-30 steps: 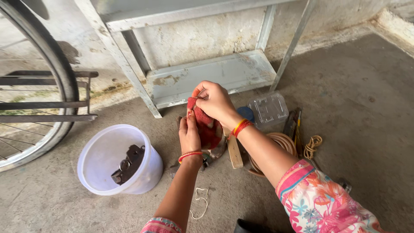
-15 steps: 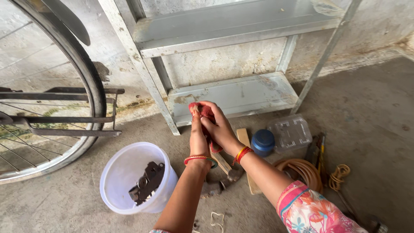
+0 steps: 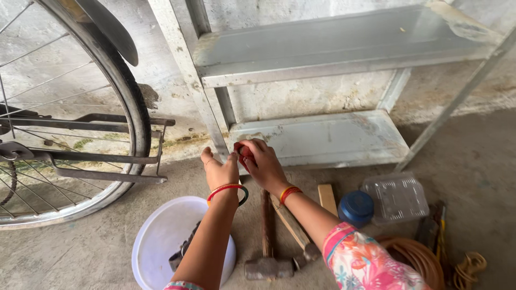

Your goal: The person wipes different parts of a metal shelf unit with a red cloth and handles metal brackets from a bucket.

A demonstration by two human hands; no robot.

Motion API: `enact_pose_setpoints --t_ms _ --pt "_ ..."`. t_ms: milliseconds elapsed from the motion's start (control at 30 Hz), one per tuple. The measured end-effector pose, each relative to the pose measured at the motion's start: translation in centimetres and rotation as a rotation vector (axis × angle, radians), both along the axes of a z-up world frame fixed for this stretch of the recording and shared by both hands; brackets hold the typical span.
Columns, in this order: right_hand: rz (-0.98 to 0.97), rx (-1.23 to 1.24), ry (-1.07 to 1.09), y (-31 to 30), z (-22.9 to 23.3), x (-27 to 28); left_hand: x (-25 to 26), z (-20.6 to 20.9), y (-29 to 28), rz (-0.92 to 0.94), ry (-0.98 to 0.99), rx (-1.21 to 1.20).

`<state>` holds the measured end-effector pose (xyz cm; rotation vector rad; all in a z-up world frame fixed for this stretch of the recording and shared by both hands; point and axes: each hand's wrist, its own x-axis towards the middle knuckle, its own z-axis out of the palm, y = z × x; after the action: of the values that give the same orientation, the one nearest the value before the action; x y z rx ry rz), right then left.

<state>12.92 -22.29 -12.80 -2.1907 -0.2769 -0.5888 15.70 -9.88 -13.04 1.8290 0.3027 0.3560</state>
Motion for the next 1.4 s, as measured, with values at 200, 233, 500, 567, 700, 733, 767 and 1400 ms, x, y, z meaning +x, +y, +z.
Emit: enact_pose_setpoints --t_ms 200,233,500,567,700,733,767,1400 --pt "0.022 -0.378 -0.087 1.2 -4.4 3.5 3.8 -1.0 0.1 -0.014 -0.011 0.148" --pt "0.018 -0.408 -0.089 1.4 -5.6 3.5 3.9 -0.9 0.1 -0.050 0.069 0.179" --pt "-0.022 -0.465 -0.065 1.1 -7.0 6.9 3.1 0.6 0.1 -0.069 0.201 0.416" --pt "-0.114 -0.430 0.062 0.8 -6.1 8.2 2.7 0.5 -0.1 -0.073 0.176 0.445" --pt "0.002 -0.492 -0.148 1.2 -7.1 10.5 2.7 0.8 -0.1 -0.099 0.277 0.511" --pt "0.023 -0.588 -0.234 1.4 -7.8 10.9 2.5 0.8 0.0 -0.094 0.261 0.506" --pt "0.043 -0.686 -0.323 1.6 -8.3 11.3 2.5 0.8 -0.1 -0.089 0.242 0.499" --pt "-0.498 -0.646 -0.102 -0.6 -6.2 17.1 2.3 1.2 -0.7 -0.028 0.250 0.526"
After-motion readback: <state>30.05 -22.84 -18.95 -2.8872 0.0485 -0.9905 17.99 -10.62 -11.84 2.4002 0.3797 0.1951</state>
